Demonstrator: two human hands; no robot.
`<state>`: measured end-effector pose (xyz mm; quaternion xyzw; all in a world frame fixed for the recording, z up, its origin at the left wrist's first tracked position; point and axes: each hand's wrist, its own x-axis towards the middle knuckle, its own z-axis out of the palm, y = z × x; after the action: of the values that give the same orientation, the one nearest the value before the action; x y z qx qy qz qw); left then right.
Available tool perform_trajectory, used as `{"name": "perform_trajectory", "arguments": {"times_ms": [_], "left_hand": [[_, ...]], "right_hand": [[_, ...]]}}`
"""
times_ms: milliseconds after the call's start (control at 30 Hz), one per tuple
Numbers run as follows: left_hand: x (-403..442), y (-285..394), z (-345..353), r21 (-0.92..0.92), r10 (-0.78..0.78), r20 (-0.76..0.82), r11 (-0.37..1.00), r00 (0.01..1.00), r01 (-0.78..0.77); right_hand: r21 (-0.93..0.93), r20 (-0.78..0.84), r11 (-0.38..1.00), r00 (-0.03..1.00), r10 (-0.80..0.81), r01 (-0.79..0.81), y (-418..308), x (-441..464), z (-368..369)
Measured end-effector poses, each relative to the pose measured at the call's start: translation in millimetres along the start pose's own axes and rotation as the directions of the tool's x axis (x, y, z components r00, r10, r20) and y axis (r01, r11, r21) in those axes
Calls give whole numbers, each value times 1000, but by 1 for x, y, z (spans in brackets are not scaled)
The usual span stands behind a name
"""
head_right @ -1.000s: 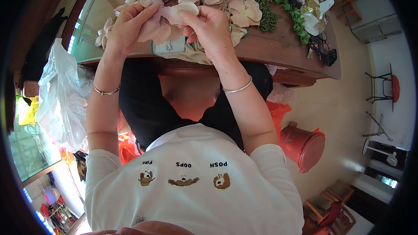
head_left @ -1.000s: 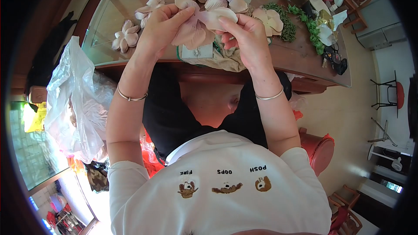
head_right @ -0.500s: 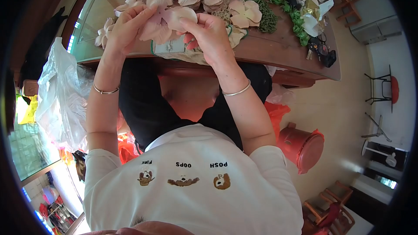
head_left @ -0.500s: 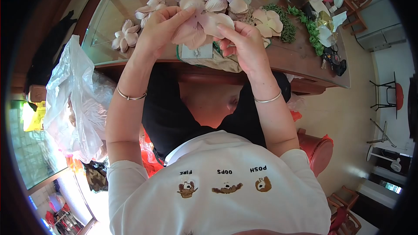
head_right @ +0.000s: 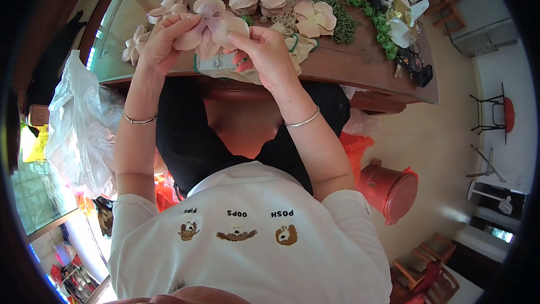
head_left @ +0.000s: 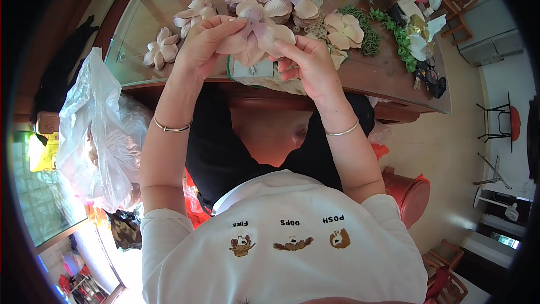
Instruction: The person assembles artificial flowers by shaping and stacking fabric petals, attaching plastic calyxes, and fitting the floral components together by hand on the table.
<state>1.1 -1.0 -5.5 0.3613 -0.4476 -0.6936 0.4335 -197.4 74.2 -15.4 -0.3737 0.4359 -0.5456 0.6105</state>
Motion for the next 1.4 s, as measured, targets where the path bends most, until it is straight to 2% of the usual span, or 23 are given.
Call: {"name": "perform_trajectory", "arguments": {"times_ms": [167, 300, 467, 500, 633, 967, 1400], "left_hand": [[4, -1, 0, 18, 43, -26, 999, 999, -43], [12, -7, -9, 17, 40, 43, 999, 998, -40], [-14, 19, 11, -49, 7, 157, 999, 988, 1], [-13, 18, 11, -48, 6, 157, 999, 988, 1], [-1, 8, 9, 0, 24, -10, 1000, 1000, -24], [23, -14, -8, 54, 67, 53, 996, 996, -70], [11, -2, -3, 111, 107, 114, 987, 988, -119]], "right_hand": [[-24, -19, 999, 999, 38, -38, 1, -2, 2], [-15, -18, 999, 998, 52, -52, 4, -5, 5], [-14, 8, 998, 998, 68, -68, 4, -5, 6], [-14, 7, 998, 998, 68, -68, 4, -6, 6], [-20, 23, 997, 997, 71, -70, 3, -6, 8], [-37, 8, 997, 998, 61, -60, 19, -3, 8], [12, -34, 999, 999, 37, -37, 33, -6, 10]]}}
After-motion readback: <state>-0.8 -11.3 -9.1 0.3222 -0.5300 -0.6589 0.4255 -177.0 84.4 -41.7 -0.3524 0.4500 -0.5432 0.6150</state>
